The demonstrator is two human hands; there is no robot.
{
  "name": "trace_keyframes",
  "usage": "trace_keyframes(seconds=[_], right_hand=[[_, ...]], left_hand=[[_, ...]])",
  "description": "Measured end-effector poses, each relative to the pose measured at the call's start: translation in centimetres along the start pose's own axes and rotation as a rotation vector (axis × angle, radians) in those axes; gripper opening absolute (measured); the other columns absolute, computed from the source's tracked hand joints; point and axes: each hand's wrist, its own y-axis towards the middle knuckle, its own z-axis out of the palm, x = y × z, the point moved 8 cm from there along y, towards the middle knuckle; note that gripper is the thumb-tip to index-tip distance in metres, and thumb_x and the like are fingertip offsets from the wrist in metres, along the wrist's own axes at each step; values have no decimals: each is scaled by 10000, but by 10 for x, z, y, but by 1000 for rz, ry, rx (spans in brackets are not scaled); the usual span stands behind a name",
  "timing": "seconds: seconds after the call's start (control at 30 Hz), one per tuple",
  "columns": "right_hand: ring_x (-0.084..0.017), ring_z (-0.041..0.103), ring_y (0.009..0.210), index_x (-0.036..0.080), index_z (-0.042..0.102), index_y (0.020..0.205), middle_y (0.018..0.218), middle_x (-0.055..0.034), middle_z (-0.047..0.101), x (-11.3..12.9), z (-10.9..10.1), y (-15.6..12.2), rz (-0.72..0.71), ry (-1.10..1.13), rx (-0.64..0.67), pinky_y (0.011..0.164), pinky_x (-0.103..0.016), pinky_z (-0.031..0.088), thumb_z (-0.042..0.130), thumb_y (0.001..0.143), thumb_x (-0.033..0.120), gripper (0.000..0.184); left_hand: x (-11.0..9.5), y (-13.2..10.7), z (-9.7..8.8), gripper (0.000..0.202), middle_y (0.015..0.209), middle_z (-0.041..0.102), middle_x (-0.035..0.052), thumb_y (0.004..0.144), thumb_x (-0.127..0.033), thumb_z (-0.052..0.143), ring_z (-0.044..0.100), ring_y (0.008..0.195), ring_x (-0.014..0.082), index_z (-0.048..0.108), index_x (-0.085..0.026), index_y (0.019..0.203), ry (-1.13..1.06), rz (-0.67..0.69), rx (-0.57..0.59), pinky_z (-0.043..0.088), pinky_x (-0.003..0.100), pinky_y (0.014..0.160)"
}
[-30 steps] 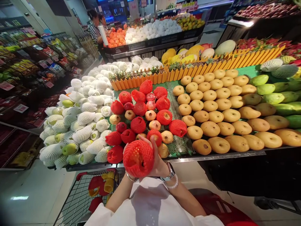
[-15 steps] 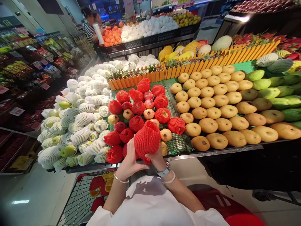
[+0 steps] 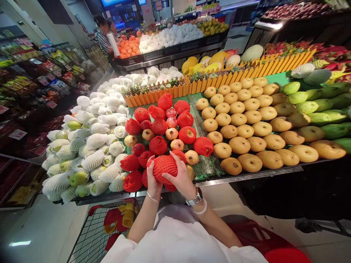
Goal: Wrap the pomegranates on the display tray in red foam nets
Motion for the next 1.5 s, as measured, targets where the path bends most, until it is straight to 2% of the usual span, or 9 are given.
trace_keyframes(seconds=[0.17, 0.37, 0.5, 0.63, 0.97, 1.1, 1.2, 1.37, 1.5], right_hand=[[-296, 324, 1399, 301, 631, 1256, 1423, -29, 495, 24, -3, -11, -237, 36, -235, 1198, -544, 161, 478, 921, 540, 440], [-324, 420, 1358, 287, 672, 1199, 1358, -55, 568, 30, 5, -20, -487, 163, -17, 1161, -545, 278, 579, 816, 655, 540], [-254, 586, 1160, 257, 711, 957, 1121, -49, 671, 4, -13, -21, -367, 300, -358, 1064, -484, 409, 595, 884, 410, 205], [-193, 625, 1005, 218, 649, 768, 920, -11, 656, -19, -21, -19, -234, 577, -571, 990, -399, 454, 580, 899, 288, 164], [-164, 608, 865, 225, 620, 871, 841, 9, 616, -54, -63, -15, -11, 874, -732, 904, -374, 484, 665, 754, 349, 177], [-161, 594, 875, 223, 553, 936, 853, -2, 573, -72, -90, -22, -17, 591, -850, 911, -375, 483, 560, 789, 381, 216], [-171, 587, 890, 199, 547, 970, 941, -44, 597, -93, -115, -27, 27, 349, -891, 915, -387, 482, 492, 801, 414, 278], [-250, 607, 893, 152, 640, 917, 958, -120, 675, -131, -163, -34, 166, 101, -739, 934, -479, 467, 581, 668, 399, 356], [-307, 629, 926, 160, 699, 856, 956, -146, 715, -147, -186, -37, 271, -98, -574, 986, -543, 433, 546, 667, 386, 332]], left_hand=[[11, -7, -3, 450, 1025, 690, 55, 766, -491, 595, 674, 915, 193, 591, -205, 1113, -85, -83, -124, 511, 340, 873], [17, -12, 1, 374, 954, 706, 72, 775, -486, 582, 681, 850, 193, 628, -175, 979, -208, -244, -98, 523, 322, 838], [19, -17, 3, 343, 935, 675, 24, 773, -492, 568, 669, 840, 181, 579, -212, 971, -198, -190, -146, 515, 322, 830], [27, -28, 14, 358, 1005, 620, 26, 798, -543, 558, 640, 915, 183, 514, -229, 965, -143, -95, -83, 510, 333, 865], [36, -31, 52, 1037, 1406, 434, 130, 559, -438, 865, 464, 1313, 298, 287, -255, 1400, 361, 66, 425, 365, 430, 1113], [49, -28, 75, 1109, 1407, 422, 140, 592, -356, 844, 458, 1316, 300, 172, -250, 1469, 507, 140, 510, 330, 472, 1141], [64, -30, 106, 1124, 1403, 410, 144, 587, -276, 836, 441, 1316, 317, 167, -251, 1490, 706, 340, 680, 310, 518, 1147], [108, -49, 150, 958, 1376, 420, 164, 617, -142, 799, 410, 1312, 390, 358, -257, 1459, 1053, 687, 1052, 350, 554, 1105], [138, -56, 153, 869, 1333, 483, 121, 616, -37, 787, 442, 1272, 443, 488, -318, 1382, 1221, 715, 1106, 387, 608, 1044]])
